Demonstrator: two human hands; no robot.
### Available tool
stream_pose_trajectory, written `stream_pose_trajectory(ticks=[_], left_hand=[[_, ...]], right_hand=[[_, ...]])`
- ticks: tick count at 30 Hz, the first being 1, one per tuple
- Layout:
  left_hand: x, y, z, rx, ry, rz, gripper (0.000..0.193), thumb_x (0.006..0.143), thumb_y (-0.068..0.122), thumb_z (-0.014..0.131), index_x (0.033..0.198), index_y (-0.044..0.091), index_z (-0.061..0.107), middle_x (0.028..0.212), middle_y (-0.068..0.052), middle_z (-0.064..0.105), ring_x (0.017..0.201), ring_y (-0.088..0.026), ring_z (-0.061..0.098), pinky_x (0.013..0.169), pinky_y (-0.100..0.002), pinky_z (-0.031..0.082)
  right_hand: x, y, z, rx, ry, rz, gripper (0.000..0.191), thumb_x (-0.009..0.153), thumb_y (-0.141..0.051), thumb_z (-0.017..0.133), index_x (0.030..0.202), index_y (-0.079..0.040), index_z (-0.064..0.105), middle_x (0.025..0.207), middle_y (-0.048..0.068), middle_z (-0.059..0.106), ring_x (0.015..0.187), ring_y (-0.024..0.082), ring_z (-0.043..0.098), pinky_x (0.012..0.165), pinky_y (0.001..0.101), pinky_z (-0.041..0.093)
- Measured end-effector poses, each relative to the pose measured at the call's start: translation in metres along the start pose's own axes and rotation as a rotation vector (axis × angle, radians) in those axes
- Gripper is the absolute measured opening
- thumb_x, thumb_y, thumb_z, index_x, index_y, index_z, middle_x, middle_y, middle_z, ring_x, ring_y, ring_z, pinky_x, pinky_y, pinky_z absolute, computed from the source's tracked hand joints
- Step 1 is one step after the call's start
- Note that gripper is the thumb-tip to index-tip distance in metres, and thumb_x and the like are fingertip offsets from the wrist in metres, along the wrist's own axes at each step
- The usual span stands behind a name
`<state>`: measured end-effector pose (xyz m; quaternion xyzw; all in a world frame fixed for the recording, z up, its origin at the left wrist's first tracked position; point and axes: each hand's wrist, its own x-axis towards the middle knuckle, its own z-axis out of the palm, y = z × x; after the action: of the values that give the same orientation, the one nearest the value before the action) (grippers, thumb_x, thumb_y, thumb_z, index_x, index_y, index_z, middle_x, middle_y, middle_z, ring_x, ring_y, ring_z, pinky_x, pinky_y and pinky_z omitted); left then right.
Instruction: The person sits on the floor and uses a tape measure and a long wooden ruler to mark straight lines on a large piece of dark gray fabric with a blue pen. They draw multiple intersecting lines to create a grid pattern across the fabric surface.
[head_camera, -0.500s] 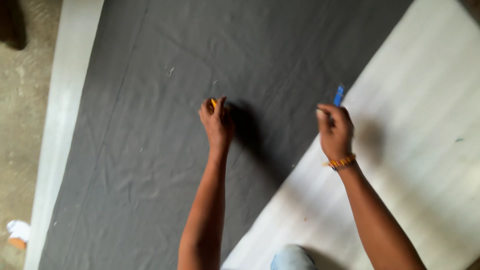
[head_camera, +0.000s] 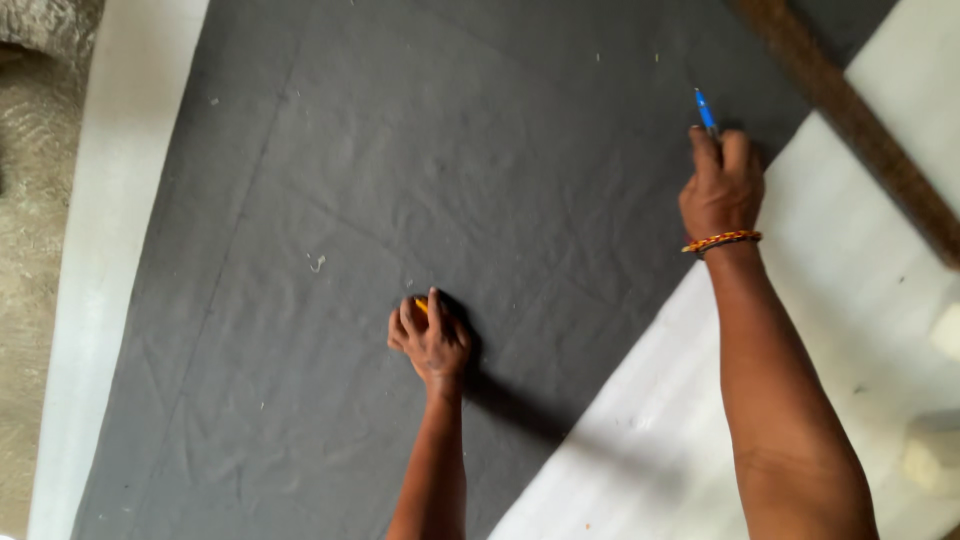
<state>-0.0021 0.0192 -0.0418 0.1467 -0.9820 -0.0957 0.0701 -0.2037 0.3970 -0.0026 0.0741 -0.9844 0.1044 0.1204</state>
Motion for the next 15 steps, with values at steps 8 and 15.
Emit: stream_pose_trajectory(ticks=[8, 15], left_hand=[[-0.012, -0.005, 0.001, -0.017, 0.012, 0.002, 0.043, 0.086, 0.023, 0.067, 0.129, 0.019, 0.067, 0.138, -0.018, 0.05, 0.129, -0.042, 0.042, 0.106, -0.056, 0.032], [-0.014, -0.006, 0.0, -0.042, 0.002, 0.003, 0.051, 0.079, 0.021, 0.069, 0.13, 0.023, 0.064, 0.135, -0.016, 0.051, 0.125, -0.039, 0.043, 0.103, -0.055, 0.033]], right_hand=[[0.009, 0.011, 0.034, -0.052, 0.131, 0.203, 0.039, 0.104, 0.006, 0.061, 0.139, -0.011, 0.066, 0.128, 0.013, 0.056, 0.116, 0.038, 0.056, 0.104, 0.0525, 0.048], [0.008, 0.015, 0.033, -0.064, 0.073, 0.233, 0.035, 0.104, 0.003, 0.055, 0.136, -0.008, 0.065, 0.127, 0.015, 0.054, 0.117, 0.038, 0.056, 0.104, 0.0538, 0.047]])
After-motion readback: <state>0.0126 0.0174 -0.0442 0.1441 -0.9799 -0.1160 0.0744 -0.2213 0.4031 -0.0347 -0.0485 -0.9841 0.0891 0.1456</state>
